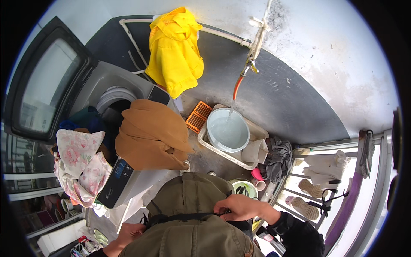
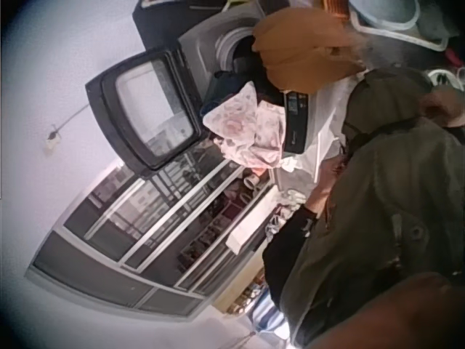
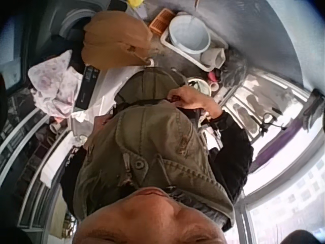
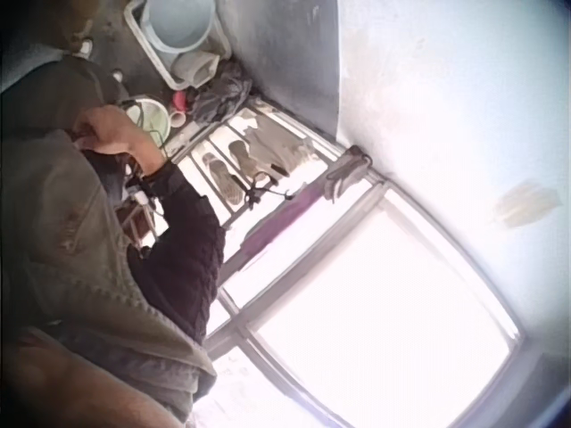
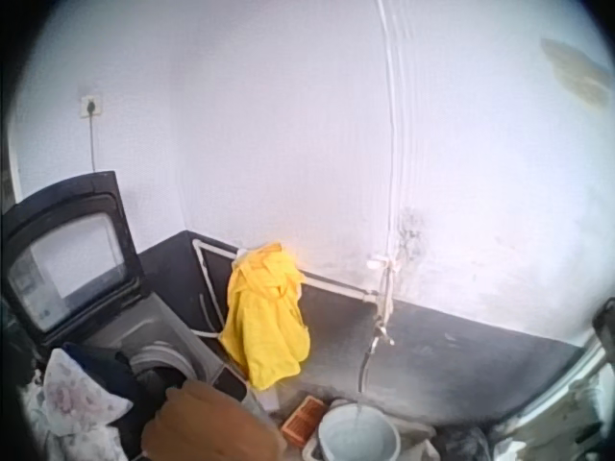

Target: The person removes a blue and white tracksuit from a hanger, then cleans a sink by hand using a cloth and brush. They fill a bucket with water, adjust their camera strap, and load various clothes into a washing machine.

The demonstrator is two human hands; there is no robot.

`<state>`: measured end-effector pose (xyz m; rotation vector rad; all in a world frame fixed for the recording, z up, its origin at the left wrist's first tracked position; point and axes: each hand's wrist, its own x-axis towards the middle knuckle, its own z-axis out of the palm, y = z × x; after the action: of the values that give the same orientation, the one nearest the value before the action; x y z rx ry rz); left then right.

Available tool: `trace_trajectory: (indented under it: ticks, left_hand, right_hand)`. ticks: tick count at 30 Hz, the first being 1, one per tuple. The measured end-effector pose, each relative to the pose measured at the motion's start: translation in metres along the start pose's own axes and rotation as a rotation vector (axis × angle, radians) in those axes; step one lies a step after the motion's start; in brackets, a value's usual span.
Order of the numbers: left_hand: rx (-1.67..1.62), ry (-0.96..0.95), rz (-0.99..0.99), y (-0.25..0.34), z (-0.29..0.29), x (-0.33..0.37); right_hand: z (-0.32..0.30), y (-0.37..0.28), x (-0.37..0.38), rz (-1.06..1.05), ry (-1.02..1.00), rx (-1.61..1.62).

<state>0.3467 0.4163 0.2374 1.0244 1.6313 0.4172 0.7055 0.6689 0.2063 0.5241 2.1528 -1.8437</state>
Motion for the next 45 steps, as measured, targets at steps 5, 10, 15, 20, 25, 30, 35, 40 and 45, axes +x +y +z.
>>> trace_trajectory:
  ticks: [5,10,15,20,25,30,35,40,45]
  left_hand:
    - [0.402,-0.297,0.286,0.082,-0.035,0.08]
    - [0.427,-0.248,0.748,0.159,-0.014,0.181]
    - [0.4,-0.443,0.267,0.127,-0.024,0.149]
    - [-0.039,-0.514,0.013,0.063,-0.036,0.096]
    - [0.077,-0.325,0.154,0.04,-0.006,0.1]
    - [0.424,-0.156,0.369,0.05,0.011,0.097]
    - [0.492,0.072,0.49,0.07,0.008,0.094]
    - [0.583,-0.089,0.742,0.107,0.01,0.124]
    - [0.667,-0.288,1.08,0.145,0.047,0.164]
  right_hand:
    - [0.062,0.033,-0.06,0.132,0.171,0.389]
    - [0.137,0.059,-0.074,0.13,0.206,1.098]
    - [0.163,0.056,-0.089,0.094,0.435,1.035]
    - [0.128,0.034,-0.095,0.196,0.733,0.901]
    - [0.061,0.008,-0.044,0.054,0.696,0.345]
    - [0.024,-0.012,-0.005,0.065,0.412,0.18]
    - [0.02,-0.017,0.013,-0.077,0.319,0.208]
    - [0.02,0.008,0.001,-0.076,0.078,0.486]
    - [0.029,0.036,-0.052,0.05,0.039,0.737]
